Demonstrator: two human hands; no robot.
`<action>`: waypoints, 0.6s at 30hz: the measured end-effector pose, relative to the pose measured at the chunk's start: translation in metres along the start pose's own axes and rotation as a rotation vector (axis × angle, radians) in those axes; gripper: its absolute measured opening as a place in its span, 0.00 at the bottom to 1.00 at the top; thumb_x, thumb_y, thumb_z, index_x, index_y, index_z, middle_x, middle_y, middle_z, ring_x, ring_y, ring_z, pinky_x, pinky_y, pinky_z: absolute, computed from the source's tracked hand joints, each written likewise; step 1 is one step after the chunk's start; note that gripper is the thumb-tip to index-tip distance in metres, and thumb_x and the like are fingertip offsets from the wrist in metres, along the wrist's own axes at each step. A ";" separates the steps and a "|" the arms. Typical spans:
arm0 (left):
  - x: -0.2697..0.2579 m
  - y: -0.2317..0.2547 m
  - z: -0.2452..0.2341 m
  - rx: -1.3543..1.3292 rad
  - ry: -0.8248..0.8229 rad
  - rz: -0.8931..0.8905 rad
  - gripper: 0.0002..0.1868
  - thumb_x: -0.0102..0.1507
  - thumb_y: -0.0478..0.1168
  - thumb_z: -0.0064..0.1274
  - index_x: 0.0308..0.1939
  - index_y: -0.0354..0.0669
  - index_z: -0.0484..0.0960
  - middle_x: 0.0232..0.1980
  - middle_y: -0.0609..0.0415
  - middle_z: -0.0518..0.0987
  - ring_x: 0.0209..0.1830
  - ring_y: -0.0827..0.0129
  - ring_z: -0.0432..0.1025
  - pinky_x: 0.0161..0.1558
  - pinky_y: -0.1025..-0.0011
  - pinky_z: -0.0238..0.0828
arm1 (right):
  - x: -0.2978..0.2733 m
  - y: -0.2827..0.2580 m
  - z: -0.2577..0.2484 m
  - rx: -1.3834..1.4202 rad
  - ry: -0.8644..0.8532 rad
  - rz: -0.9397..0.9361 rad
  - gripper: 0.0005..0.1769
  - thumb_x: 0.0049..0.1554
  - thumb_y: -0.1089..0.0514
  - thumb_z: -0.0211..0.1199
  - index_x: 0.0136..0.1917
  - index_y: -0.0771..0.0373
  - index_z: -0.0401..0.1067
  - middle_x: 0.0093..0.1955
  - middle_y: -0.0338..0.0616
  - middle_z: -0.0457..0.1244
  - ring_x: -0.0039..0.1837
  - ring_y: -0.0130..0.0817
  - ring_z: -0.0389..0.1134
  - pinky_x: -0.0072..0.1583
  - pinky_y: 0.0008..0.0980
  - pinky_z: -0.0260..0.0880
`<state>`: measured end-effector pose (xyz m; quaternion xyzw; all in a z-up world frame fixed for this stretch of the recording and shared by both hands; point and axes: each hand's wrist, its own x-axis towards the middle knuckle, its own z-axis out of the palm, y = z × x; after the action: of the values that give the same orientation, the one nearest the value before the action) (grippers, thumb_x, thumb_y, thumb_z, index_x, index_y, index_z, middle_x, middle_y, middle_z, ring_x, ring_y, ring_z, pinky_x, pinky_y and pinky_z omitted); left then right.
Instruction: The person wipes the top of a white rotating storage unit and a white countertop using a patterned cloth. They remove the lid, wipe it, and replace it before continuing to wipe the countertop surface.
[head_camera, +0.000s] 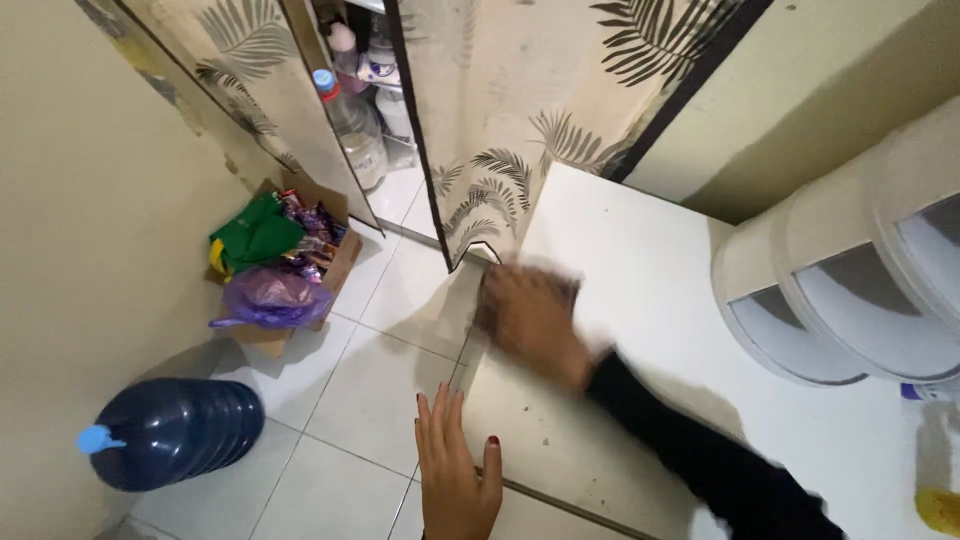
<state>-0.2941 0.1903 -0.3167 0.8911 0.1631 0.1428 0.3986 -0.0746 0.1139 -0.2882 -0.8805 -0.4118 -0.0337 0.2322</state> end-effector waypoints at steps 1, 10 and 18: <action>-0.001 -0.003 0.004 0.059 -0.052 0.002 0.37 0.63 0.44 0.47 0.72 0.28 0.58 0.79 0.30 0.54 0.81 0.30 0.40 0.74 0.41 0.38 | -0.036 -0.029 0.000 0.089 -0.133 -0.188 0.26 0.62 0.54 0.52 0.69 0.70 0.62 0.71 0.59 0.58 0.68 0.53 0.61 0.70 0.53 0.57; 0.000 -0.009 0.013 0.306 -0.155 0.114 0.40 0.66 0.54 0.49 0.74 0.31 0.59 0.78 0.35 0.59 0.80 0.43 0.51 0.71 0.46 0.50 | -0.004 0.105 -0.041 -0.325 -0.109 0.233 0.22 0.67 0.44 0.37 0.54 0.58 0.68 0.38 0.43 0.63 0.33 0.35 0.59 0.36 0.38 0.62; 0.001 0.000 0.001 0.253 -0.191 0.053 0.39 0.69 0.54 0.39 0.75 0.27 0.52 0.80 0.31 0.52 0.81 0.41 0.46 0.74 0.51 0.43 | 0.046 0.090 0.000 -0.148 0.083 0.283 0.21 0.57 0.51 0.53 0.58 0.66 0.69 0.57 0.56 0.62 0.56 0.52 0.65 0.59 0.56 0.62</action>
<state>-0.2927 0.1896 -0.3173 0.9477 0.1177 0.0462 0.2932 0.0222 0.0968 -0.3114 -0.9424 -0.2700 -0.0673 0.1858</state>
